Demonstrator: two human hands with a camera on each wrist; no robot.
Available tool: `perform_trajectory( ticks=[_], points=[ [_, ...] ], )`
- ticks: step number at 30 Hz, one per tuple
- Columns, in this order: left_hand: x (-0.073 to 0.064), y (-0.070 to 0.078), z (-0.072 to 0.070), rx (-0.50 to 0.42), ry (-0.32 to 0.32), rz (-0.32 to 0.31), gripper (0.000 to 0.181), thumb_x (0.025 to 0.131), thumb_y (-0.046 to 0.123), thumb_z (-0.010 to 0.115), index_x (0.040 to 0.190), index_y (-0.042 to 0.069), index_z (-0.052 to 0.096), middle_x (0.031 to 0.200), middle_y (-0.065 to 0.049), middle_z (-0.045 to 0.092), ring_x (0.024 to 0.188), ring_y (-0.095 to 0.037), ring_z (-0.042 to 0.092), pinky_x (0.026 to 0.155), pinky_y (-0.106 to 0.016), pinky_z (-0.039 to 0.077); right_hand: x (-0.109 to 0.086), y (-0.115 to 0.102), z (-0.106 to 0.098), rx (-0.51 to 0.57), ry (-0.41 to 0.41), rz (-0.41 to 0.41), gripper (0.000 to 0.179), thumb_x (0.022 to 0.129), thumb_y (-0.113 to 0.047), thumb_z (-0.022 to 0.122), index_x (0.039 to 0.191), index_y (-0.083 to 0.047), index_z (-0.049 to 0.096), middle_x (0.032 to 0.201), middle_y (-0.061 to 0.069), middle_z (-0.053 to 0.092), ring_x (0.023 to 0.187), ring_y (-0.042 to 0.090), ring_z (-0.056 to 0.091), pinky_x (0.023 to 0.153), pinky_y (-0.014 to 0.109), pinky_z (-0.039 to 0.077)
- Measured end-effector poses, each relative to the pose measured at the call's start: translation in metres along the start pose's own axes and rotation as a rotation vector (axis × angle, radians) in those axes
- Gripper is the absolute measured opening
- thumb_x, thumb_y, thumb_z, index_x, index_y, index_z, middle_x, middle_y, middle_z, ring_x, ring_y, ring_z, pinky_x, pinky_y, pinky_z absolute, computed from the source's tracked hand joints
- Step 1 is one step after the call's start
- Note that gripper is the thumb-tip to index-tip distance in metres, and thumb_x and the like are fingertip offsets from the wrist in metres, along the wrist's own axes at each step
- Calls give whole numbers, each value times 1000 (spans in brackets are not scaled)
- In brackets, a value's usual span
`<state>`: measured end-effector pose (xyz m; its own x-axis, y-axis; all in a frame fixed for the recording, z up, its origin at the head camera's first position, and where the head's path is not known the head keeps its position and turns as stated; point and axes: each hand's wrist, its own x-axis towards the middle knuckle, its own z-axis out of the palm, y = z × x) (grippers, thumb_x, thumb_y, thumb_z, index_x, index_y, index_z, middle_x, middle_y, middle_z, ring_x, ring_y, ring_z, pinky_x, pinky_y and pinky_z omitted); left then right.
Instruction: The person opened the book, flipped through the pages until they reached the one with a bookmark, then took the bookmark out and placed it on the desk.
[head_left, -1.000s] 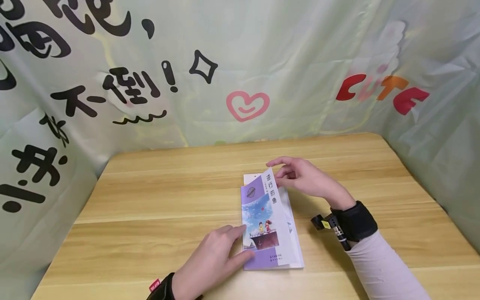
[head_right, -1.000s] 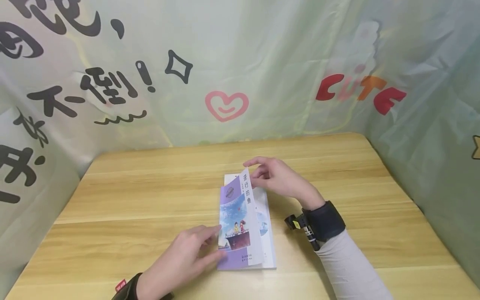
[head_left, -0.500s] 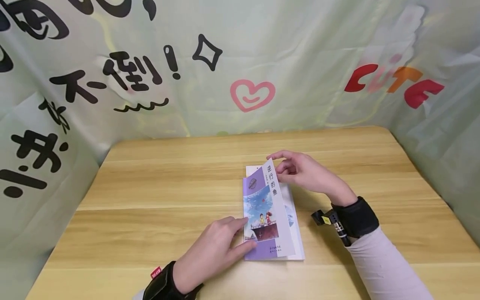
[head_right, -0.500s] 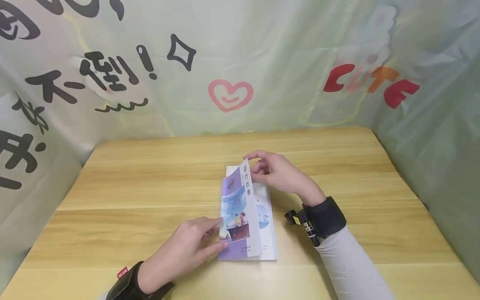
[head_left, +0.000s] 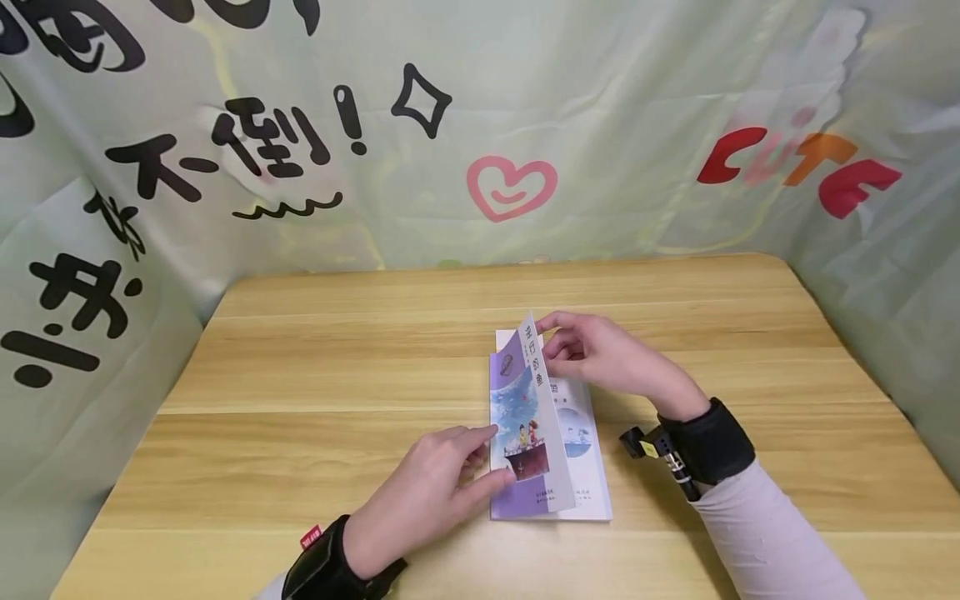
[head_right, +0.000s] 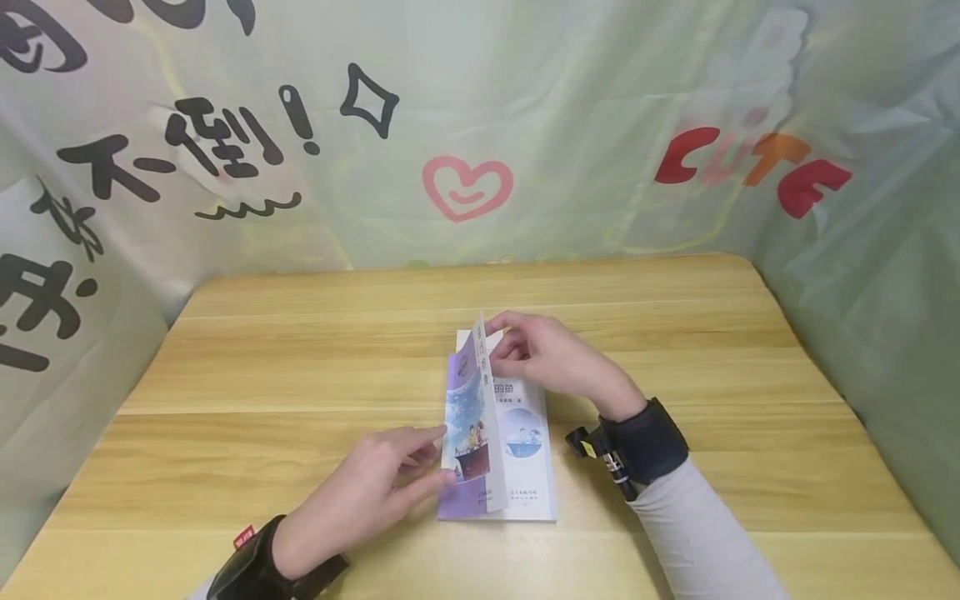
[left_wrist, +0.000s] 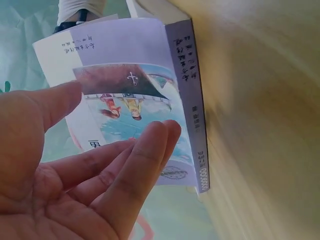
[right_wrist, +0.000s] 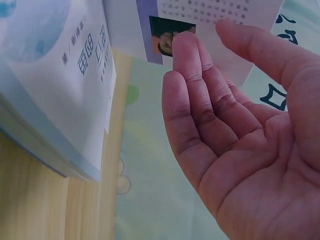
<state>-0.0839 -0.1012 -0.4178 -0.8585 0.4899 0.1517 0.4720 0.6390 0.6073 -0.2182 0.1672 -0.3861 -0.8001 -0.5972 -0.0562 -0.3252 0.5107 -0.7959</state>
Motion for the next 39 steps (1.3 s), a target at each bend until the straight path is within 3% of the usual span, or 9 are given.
perform_trajectory(
  ticks=[5, 13, 18, 25, 39],
  points=[
    [2, 0, -5, -106, 25, -26, 49, 104, 36, 73, 135, -2, 70, 94, -1, 74, 86, -8, 69, 81, -23, 64, 2, -4, 7, -20, -17, -41, 40, 97, -8, 76, 134, -1, 63, 95, 2, 78, 88, 14, 69, 84, 26, 58],
    [1, -1, -18, -225, 44, -143, 55, 109, 41, 63, 144, -1, 65, 106, -2, 79, 98, -11, 76, 84, -20, 64, 5, -10, 19, -7, -44, -79, 36, 96, -11, 79, 129, -5, 65, 94, -2, 79, 88, 11, 71, 81, 25, 59],
    [1, -3, -28, -240, 83, -142, 52, 111, 38, 60, 145, -1, 64, 110, -4, 82, 97, -10, 77, 82, -19, 64, 6, -15, 27, 1, -60, -91, 36, 96, -15, 81, 128, -6, 67, 94, -5, 80, 87, 10, 71, 79, 24, 57],
    [2, 1, -42, -236, 129, -199, 49, 111, 37, 60, 145, 3, 65, 108, 0, 82, 97, -8, 75, 80, -19, 63, 7, -18, 35, 13, -80, -123, 33, 97, -17, 81, 125, -6, 67, 92, -4, 80, 87, 8, 72, 80, 24, 58],
    [3, -4, -48, -282, 156, -250, 56, 105, 32, 71, 151, 2, 59, 105, -4, 82, 93, -21, 80, 76, -20, 64, 4, -26, 47, 50, -140, -150, 27, 98, -15, 79, 122, -8, 69, 98, -4, 77, 91, 6, 73, 89, 26, 63]
  ],
)
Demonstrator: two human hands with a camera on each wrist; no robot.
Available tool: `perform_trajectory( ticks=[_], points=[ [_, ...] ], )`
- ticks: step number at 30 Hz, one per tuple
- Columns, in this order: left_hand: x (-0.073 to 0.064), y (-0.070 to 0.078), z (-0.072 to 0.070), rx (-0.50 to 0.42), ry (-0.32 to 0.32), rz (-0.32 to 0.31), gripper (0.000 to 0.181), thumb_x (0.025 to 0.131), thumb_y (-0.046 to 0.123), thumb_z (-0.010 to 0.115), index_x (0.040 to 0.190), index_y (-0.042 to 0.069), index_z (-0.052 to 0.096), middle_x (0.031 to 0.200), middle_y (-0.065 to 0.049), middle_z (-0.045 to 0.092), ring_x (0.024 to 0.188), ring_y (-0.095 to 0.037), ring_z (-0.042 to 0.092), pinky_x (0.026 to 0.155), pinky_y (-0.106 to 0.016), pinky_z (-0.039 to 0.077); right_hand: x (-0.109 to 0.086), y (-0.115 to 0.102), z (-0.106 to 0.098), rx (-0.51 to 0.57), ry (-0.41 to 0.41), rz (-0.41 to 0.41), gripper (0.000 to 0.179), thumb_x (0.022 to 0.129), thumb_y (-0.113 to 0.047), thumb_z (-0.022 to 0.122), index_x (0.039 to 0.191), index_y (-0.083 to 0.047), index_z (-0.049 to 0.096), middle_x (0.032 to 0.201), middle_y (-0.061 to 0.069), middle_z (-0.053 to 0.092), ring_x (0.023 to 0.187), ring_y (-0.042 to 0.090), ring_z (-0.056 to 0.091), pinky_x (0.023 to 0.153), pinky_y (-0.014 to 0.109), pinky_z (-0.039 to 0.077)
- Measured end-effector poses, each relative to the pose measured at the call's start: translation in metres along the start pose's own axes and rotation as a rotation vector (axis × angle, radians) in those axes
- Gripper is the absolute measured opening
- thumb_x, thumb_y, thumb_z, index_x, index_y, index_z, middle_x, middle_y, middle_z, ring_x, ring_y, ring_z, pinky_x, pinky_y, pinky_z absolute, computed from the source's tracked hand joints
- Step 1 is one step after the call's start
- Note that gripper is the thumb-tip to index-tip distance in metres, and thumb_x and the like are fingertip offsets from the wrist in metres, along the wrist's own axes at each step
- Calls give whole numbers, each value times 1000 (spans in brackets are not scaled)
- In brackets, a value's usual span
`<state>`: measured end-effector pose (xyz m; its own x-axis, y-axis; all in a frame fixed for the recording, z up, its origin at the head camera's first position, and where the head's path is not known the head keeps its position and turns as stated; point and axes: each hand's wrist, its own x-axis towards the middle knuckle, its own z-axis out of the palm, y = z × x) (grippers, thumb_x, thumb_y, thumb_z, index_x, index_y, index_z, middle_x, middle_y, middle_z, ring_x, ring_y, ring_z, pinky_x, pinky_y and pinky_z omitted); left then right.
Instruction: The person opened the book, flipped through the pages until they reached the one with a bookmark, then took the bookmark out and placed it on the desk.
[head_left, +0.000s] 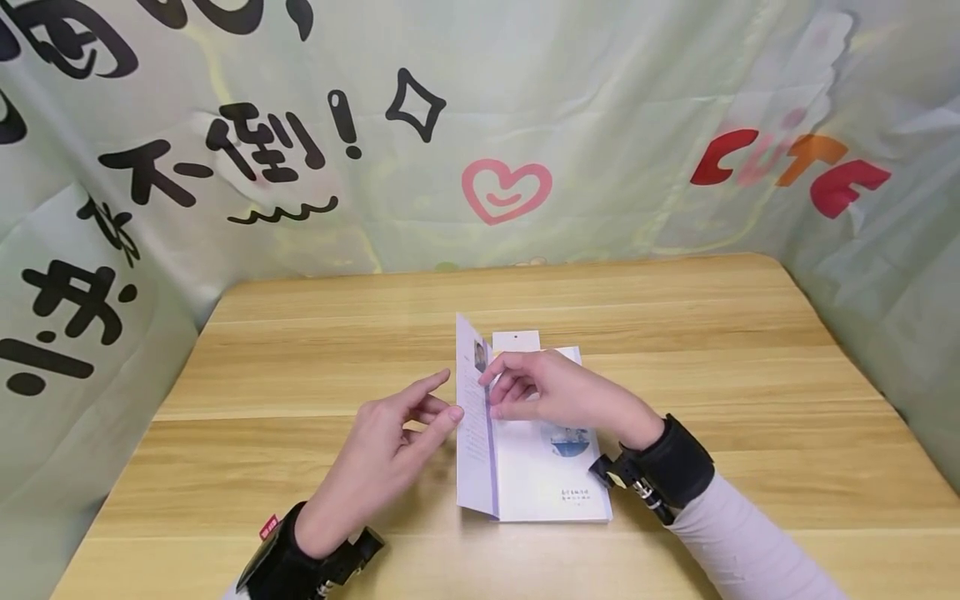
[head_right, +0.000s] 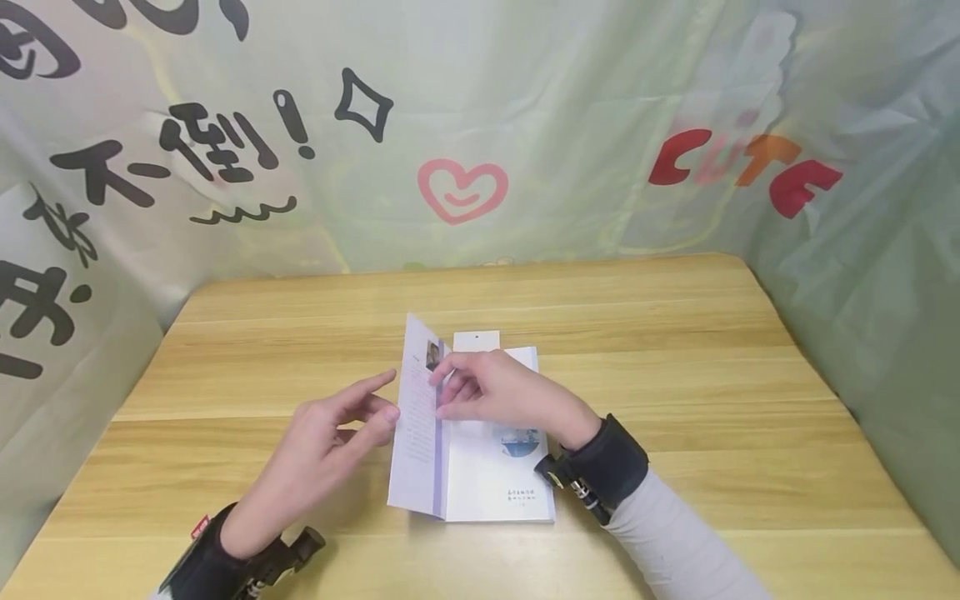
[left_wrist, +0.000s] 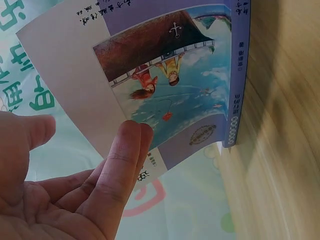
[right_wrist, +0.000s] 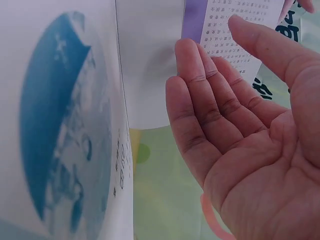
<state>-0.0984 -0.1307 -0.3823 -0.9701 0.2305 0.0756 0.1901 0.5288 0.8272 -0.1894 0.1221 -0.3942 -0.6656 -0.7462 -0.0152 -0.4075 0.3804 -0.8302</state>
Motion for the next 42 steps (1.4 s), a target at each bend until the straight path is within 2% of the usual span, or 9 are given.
perform_trajectory(
  ticks=[8, 13, 23, 31, 42],
  points=[
    [3, 0, -4, 25, 19, 43, 54, 102, 21, 75, 151, 3, 60, 103, -6, 82, 93, -12, 78, 70, -19, 64, -1, 0, 3, -30, -31, -27, 26, 99, -18, 78, 123, -9, 72, 112, 0, 78, 95, 4, 73, 93, 26, 63],
    [5, 0, -6, 21, 30, 12, 57, 98, 13, 78, 151, 4, 60, 103, -6, 81, 93, -12, 77, 73, -17, 63, -1, 1, 5, -42, -39, -60, 25, 100, -19, 78, 122, -8, 73, 116, 2, 78, 96, 4, 74, 95, 28, 63],
    [9, -5, -10, 105, 72, 23, 59, 93, 3, 78, 149, 1, 61, 102, -7, 79, 90, -12, 76, 73, -18, 63, -1, 0, 8, -51, -53, -73, 24, 100, -18, 77, 121, -6, 75, 118, 3, 79, 99, 4, 75, 94, 34, 64],
    [10, -10, -12, 132, 70, -44, 63, 91, 1, 79, 151, 0, 59, 110, -10, 79, 100, -18, 75, 77, -18, 64, 0, -2, 12, -79, -63, -97, 24, 99, -17, 79, 120, -5, 75, 117, 4, 79, 101, 6, 76, 99, 34, 63],
    [10, -15, -14, 238, 53, -23, 60, 91, 1, 79, 149, -2, 60, 130, -17, 71, 109, -27, 74, 81, -24, 66, 1, -3, 16, -99, -76, -88, 25, 99, -20, 80, 120, -7, 76, 117, 2, 79, 105, 9, 76, 102, 32, 61]
  ],
)
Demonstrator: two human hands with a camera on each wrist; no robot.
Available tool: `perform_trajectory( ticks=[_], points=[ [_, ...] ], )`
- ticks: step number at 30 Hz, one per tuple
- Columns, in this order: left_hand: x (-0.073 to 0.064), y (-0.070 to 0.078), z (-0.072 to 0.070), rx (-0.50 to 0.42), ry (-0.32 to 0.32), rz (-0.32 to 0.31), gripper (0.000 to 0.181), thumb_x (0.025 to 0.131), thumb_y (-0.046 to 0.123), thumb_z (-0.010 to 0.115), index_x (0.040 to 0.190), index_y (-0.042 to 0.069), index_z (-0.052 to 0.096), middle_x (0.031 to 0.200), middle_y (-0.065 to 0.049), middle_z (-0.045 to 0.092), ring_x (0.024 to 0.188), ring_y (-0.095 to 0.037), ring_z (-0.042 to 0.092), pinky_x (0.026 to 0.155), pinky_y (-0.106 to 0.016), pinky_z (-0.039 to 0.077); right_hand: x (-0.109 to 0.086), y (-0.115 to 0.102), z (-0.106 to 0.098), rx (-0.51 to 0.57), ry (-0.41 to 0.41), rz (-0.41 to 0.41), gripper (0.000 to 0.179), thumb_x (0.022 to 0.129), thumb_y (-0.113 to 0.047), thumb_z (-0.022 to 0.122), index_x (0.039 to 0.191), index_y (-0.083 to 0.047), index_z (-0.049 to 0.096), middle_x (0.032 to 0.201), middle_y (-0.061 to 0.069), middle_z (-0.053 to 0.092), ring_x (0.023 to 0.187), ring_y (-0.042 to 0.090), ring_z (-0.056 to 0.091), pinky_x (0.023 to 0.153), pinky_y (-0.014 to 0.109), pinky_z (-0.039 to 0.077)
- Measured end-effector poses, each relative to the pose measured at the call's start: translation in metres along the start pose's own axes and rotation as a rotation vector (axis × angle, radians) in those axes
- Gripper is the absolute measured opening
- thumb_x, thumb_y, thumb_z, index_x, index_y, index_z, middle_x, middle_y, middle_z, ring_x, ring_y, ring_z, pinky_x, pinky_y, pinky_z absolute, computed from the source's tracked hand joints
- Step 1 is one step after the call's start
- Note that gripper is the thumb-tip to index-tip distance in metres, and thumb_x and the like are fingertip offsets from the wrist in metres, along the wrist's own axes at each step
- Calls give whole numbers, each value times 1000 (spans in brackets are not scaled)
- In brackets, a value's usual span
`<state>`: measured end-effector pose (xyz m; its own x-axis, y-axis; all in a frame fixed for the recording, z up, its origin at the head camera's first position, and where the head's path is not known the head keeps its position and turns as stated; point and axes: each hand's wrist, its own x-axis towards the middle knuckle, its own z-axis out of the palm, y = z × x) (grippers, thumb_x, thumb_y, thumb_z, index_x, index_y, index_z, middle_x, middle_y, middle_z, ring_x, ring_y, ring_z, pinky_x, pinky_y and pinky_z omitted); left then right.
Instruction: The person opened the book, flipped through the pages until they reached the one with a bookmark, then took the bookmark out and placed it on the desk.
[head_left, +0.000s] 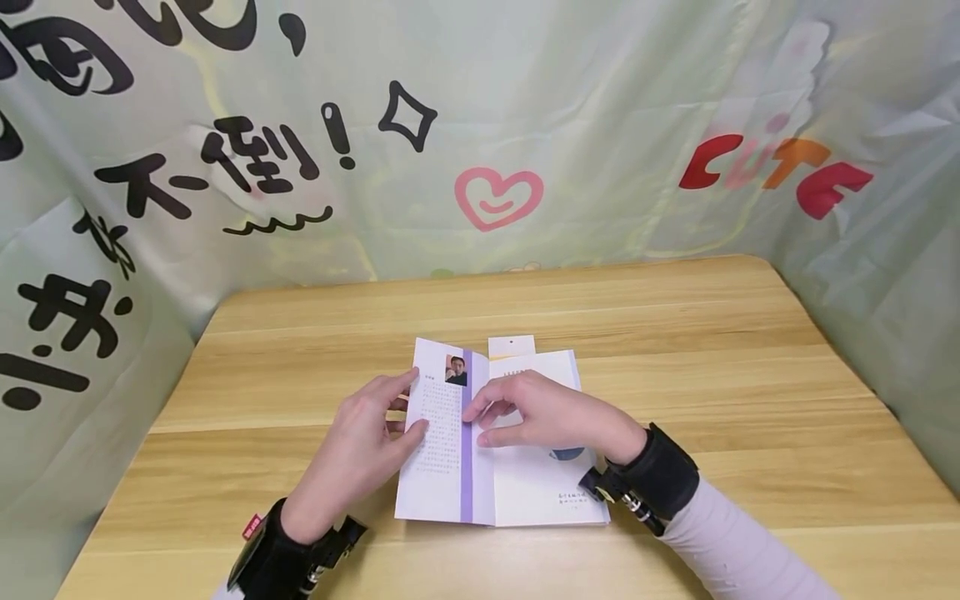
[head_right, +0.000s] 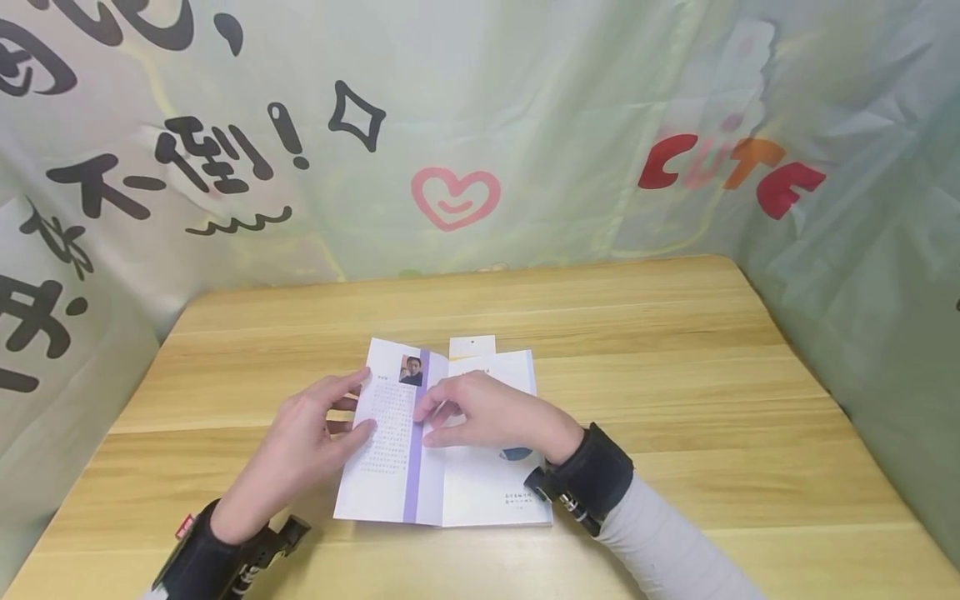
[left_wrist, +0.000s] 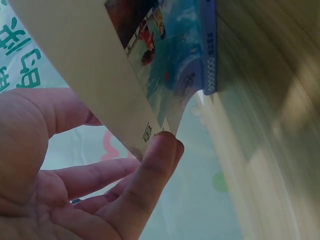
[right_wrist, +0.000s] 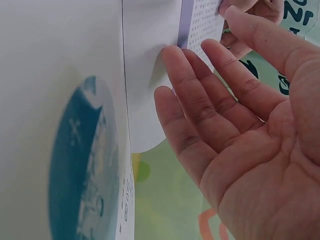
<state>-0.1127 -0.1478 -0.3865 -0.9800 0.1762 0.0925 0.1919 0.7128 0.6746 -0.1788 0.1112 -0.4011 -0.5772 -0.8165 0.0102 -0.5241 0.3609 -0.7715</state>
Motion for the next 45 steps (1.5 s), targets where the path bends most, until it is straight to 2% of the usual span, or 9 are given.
perform_trajectory(
  ticks=[6, 9, 13, 16, 20, 27, 35, 45],
  points=[
    [0, -5, 4, 89, -3, 29, 63, 90, 4, 83, 148, -3, 61, 136, -20, 65, 110, -30, 74, 84, -31, 67, 0, -1, 1, -16, -13, -6, 25, 99, -21, 79, 120, -8, 77, 118, 2, 79, 108, 13, 75, 101, 32, 61],
    [0, -8, 6, 158, 13, 62, 63, 88, 7, 86, 146, -3, 63, 138, -21, 64, 106, -28, 72, 86, -37, 67, 0, -1, 2, -26, -19, -2, 25, 100, -22, 79, 121, -9, 77, 119, 0, 79, 109, 14, 75, 102, 34, 61],
    [0, -10, 9, 229, 31, 115, 61, 85, 7, 89, 142, -2, 67, 141, -23, 63, 112, -33, 68, 95, -46, 63, 0, -2, 3, -36, -32, 11, 25, 100, -23, 79, 122, -10, 77, 119, -1, 79, 111, 14, 74, 103, 34, 60],
    [-1, -11, 12, 252, 5, 123, 62, 85, 9, 90, 141, 1, 68, 146, -23, 61, 123, -37, 67, 106, -52, 59, 0, -2, 3, -39, -38, 16, 26, 100, -22, 79, 122, -10, 77, 120, 0, 79, 112, 15, 73, 103, 34, 60],
    [-2, -11, 15, 278, -50, 126, 60, 85, 12, 90, 140, 4, 69, 152, -22, 60, 135, -42, 63, 113, -57, 55, 0, -3, 5, -39, -44, 18, 26, 99, -22, 79, 122, -10, 77, 120, 0, 79, 113, 16, 73, 102, 34, 60],
    [-2, -11, 20, 254, -159, 81, 58, 89, 12, 87, 143, 5, 67, 157, -20, 58, 142, -41, 60, 116, -58, 52, 1, -2, 7, -55, -47, 0, 26, 99, -22, 79, 123, -11, 78, 121, -1, 80, 113, 14, 73, 102, 33, 60],
    [-2, -17, 26, 250, -213, 89, 58, 90, 12, 85, 144, 4, 66, 155, -21, 59, 141, -42, 60, 117, -58, 50, 0, -1, 5, -62, -45, -3, 27, 100, -22, 78, 124, -10, 77, 121, 0, 79, 114, 15, 73, 102, 34, 60],
    [0, -22, 28, 240, -269, 71, 57, 92, 15, 84, 145, 4, 65, 156, -22, 58, 142, -43, 59, 118, -59, 49, -6, 5, -10, -142, 17, 89, 30, 100, -22, 79, 126, -9, 77, 123, 2, 78, 117, 20, 72, 104, 41, 60]
  ],
)
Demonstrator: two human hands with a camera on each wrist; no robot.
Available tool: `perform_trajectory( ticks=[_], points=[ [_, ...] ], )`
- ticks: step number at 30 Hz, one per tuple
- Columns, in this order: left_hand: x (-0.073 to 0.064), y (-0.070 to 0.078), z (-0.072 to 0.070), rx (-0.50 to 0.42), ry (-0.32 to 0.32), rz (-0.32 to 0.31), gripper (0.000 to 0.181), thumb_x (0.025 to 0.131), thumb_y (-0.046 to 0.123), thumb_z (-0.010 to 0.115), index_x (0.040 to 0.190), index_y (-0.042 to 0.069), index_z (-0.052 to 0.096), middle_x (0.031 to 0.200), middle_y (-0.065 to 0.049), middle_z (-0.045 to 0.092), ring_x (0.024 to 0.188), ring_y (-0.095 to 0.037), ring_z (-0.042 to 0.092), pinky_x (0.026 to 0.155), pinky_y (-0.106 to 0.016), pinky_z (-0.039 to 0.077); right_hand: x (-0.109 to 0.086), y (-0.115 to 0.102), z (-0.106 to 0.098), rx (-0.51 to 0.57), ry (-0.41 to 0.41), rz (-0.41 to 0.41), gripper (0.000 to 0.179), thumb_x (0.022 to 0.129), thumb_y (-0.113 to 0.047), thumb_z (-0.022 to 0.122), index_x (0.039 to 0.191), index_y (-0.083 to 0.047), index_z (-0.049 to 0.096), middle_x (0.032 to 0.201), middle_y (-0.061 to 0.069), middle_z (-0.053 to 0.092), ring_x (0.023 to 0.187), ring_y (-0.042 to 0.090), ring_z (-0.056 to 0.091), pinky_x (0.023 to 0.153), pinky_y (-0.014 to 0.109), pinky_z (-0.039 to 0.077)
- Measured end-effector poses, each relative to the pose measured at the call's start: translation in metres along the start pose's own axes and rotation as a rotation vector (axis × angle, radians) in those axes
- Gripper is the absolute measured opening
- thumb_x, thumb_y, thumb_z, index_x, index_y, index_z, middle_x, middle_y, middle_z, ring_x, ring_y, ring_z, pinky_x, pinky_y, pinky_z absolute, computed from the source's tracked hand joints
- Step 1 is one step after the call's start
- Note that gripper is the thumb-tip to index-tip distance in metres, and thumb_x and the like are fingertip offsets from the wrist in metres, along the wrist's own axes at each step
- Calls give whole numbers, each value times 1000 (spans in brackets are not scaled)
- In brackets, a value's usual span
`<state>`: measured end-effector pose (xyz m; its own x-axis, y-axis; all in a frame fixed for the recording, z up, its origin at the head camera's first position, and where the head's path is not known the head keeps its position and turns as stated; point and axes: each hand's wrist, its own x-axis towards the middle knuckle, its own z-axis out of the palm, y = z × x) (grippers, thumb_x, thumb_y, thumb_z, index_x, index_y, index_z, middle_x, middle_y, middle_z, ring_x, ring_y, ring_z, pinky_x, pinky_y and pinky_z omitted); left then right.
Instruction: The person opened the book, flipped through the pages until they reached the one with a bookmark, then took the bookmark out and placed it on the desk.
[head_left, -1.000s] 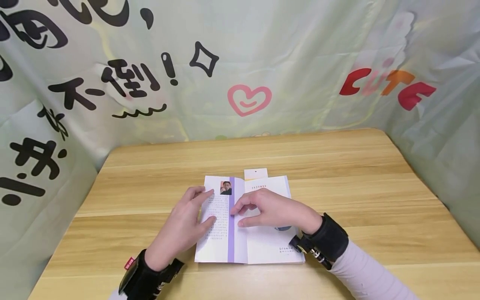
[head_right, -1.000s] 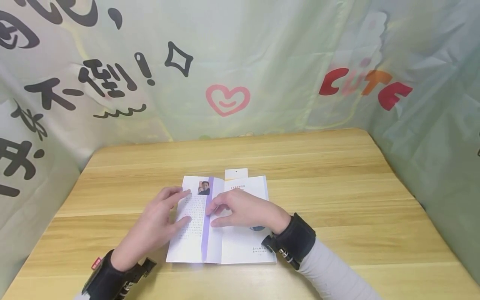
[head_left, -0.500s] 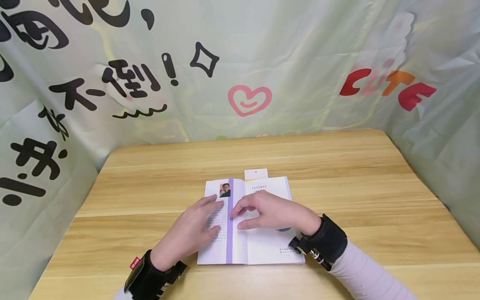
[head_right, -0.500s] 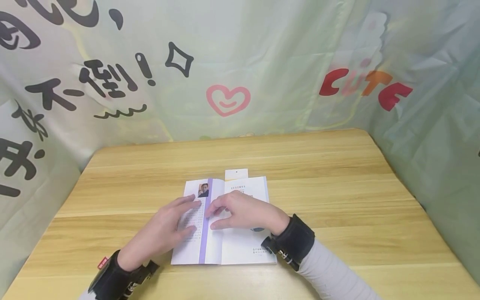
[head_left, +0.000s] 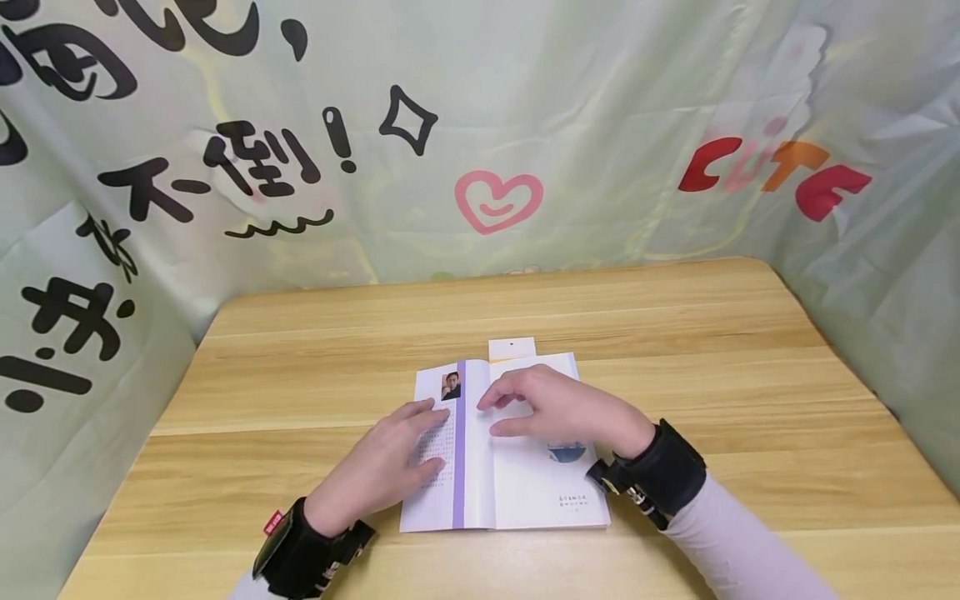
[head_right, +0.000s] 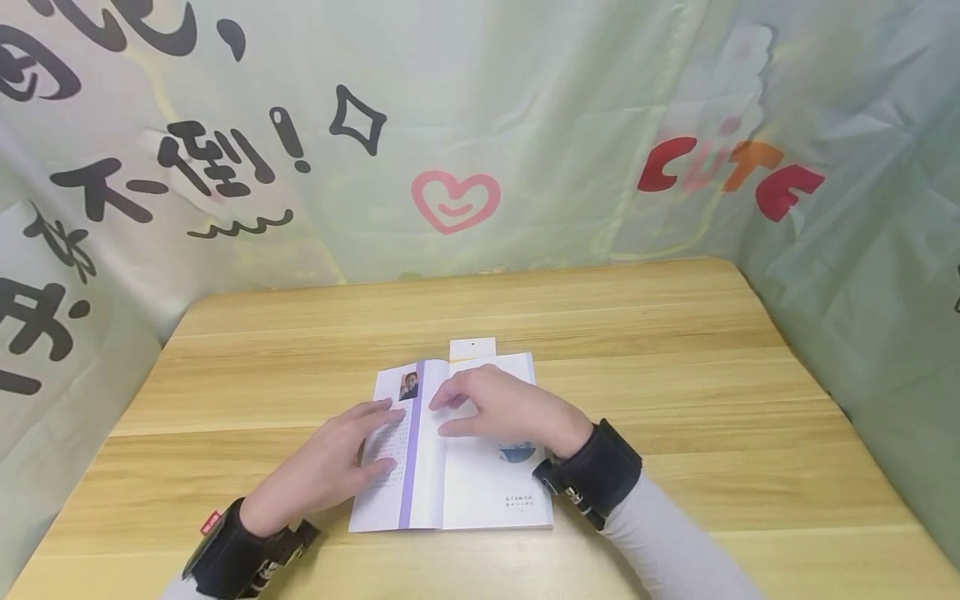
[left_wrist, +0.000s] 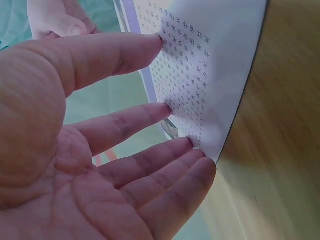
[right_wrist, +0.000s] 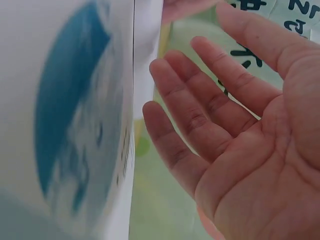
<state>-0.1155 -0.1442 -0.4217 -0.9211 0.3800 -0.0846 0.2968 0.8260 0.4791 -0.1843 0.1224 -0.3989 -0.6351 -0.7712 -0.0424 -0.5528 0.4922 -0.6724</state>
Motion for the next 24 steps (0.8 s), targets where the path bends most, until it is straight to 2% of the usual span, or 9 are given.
perform_trajectory(
  ticks=[5, 13, 18, 24],
  points=[
    [-1, 1, -1, -6, -11, -7, 57, 93, 15, 84, 146, 4, 65, 157, -22, 57, 143, -43, 57, 118, -60, 49, -3, 7, -9, -63, 50, 34, 30, 99, -21, 79, 125, -6, 77, 122, 6, 79, 113, 22, 72, 100, 43, 61],
    [-4, 0, -1, -16, -6, 3, 58, 93, 14, 83, 146, 4, 64, 158, -23, 56, 145, -44, 55, 120, -60, 48, -10, 17, -23, -94, 81, 186, 34, 98, -22, 81, 128, -7, 76, 126, 6, 77, 107, 20, 68, 97, 40, 58],
    [-4, -1, -1, -21, -12, -7, 58, 94, 15, 82, 147, 4, 64, 159, -22, 55, 146, -44, 54, 120, -60, 47, -14, 25, -31, -148, 97, 233, 38, 96, -20, 82, 130, -3, 75, 132, 14, 73, 116, 26, 67, 105, 47, 57],
    [-3, -1, 0, -14, -11, -12, 57, 94, 16, 82, 148, 5, 64, 159, -22, 55, 146, -44, 54, 120, -60, 47, -18, 33, -38, -175, 101, 309, 42, 96, -19, 82, 133, -1, 73, 136, 19, 70, 121, 32, 66, 104, 49, 58]
  ],
)
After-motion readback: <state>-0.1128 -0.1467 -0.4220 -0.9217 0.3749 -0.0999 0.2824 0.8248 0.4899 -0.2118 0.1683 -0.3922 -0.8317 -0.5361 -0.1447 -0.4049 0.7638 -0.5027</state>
